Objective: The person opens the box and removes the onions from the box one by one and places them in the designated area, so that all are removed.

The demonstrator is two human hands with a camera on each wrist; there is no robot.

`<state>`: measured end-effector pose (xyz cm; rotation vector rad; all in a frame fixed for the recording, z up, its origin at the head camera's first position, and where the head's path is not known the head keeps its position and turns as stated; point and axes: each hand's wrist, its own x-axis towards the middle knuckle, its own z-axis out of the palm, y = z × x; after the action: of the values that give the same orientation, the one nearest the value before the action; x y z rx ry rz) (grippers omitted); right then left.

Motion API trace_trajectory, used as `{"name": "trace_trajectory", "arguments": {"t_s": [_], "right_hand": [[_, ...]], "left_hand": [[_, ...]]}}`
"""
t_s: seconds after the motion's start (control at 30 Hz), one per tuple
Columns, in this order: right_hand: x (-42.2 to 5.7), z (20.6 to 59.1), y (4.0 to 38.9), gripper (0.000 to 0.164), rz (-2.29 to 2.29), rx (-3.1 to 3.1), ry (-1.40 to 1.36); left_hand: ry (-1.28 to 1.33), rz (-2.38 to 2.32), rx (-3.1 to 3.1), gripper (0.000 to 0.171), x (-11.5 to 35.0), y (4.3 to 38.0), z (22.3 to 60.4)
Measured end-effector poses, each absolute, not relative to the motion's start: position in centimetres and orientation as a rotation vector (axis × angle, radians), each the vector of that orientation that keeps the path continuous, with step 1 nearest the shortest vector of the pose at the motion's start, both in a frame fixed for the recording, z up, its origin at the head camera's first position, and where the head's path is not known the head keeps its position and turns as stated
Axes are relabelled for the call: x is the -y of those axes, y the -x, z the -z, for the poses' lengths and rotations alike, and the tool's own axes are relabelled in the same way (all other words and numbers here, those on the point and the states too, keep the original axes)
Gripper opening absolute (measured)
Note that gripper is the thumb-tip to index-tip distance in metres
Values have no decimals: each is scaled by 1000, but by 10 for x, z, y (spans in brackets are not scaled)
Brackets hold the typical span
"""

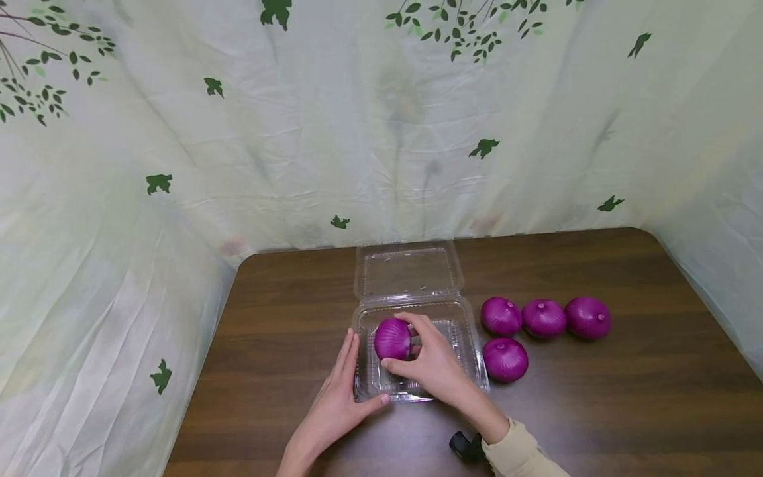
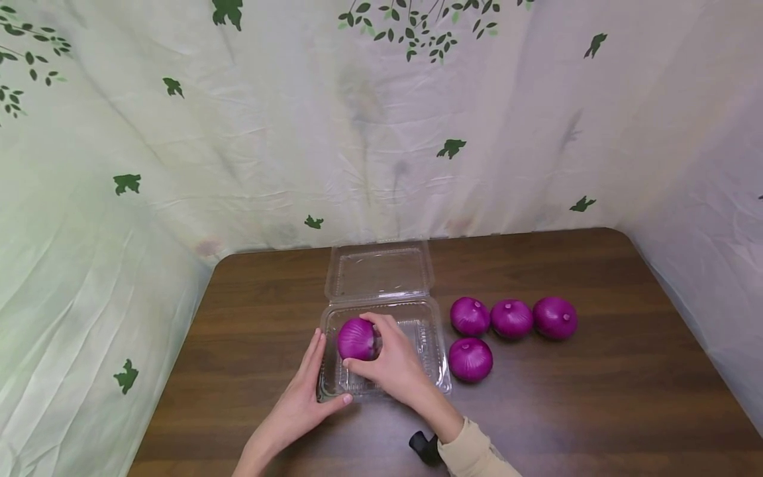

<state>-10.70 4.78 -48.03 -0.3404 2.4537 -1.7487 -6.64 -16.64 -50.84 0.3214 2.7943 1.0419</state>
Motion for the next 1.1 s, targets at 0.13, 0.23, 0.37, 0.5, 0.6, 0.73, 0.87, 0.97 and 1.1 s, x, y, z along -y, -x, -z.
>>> {"name": "trace_trajectory", "arguments": {"t_s": [0.13, 0.23, 0.37, 0.5, 0.6, 0.73, 0.87, 0.97, 1.1], "right_hand": [[-53, 480, 103, 75, 1763, -2446, 329], [-56, 479, 99, 74, 1764, -2475, 296], [-61, 477, 93, 73, 1788, -2510, 260], [-67, 477, 88, 72, 1849, -2500, 263], [-71, 476, 83, 73, 1908, -2489, 262], [-77, 473, 78, 74, 1992, -2494, 264], [-81, 462, 72, 75, 2050, -2493, 249], [-85, 453, 66, 75, 2074, -2484, 237], [-92, 453, 61, 76, 2098, -2478, 266]], "left_hand": [[-306, -1044, -2787, 117, 167, 67, 509], [-307, -1045, -2794, 117, 167, 67, 510], [-313, -1041, -2808, 117, 167, 67, 511], [-308, -1033, -2811, 117, 167, 67, 512], [-303, -1034, -2808, 118, 167, 67, 512], [-297, -1042, -2803, 118, 167, 67, 511], [-296, -1037, -2804, 118, 167, 67, 512], [-291, -1031, -2805, 118, 167, 67, 512], [-290, -1042, -2801, 118, 167, 67, 512]]}}
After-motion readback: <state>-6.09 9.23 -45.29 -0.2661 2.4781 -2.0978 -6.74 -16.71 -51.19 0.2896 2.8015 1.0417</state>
